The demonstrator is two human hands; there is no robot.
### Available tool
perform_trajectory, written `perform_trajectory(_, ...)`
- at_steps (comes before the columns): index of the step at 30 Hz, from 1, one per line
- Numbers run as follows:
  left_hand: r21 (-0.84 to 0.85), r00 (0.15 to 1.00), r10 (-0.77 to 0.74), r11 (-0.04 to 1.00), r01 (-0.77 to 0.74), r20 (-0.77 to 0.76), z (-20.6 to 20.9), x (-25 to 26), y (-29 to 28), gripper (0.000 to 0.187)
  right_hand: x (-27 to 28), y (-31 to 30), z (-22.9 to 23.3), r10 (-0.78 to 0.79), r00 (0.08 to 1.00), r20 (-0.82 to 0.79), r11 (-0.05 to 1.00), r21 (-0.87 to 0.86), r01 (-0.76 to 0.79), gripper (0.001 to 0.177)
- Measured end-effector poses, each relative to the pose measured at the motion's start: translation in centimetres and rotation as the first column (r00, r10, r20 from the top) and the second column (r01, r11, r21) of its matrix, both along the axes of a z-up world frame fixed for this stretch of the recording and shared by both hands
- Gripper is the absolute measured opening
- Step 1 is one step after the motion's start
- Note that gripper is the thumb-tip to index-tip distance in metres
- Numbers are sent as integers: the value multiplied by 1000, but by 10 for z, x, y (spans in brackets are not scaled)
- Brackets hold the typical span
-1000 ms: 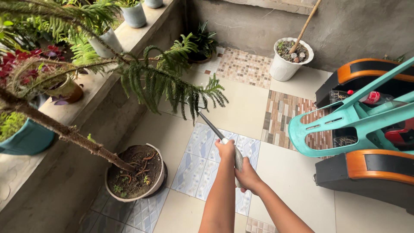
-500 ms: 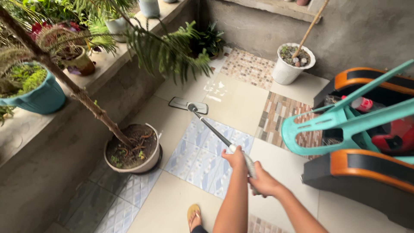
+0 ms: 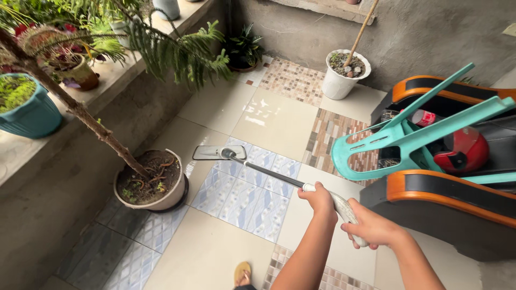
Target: The person mops the tiled floor of a balcony using a mop, moving the mop head back and forth across the surface.
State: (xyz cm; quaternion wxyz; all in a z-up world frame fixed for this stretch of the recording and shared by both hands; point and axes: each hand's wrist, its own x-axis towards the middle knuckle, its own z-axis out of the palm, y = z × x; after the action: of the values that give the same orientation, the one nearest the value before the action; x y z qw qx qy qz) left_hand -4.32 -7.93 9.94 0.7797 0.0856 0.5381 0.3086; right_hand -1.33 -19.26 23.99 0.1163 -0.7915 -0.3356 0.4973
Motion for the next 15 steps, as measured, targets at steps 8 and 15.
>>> perform_trajectory(8,153,992,35,988,-15,-123,-109,-38,111,71,-52,102,-72,1,1000,-27,998,61,0,41)
perform_trajectory(15,198,994,-11,980,33,-109,-134,-74,234,77,-82,207,-102,-23,997,-71,989,143,33,34)
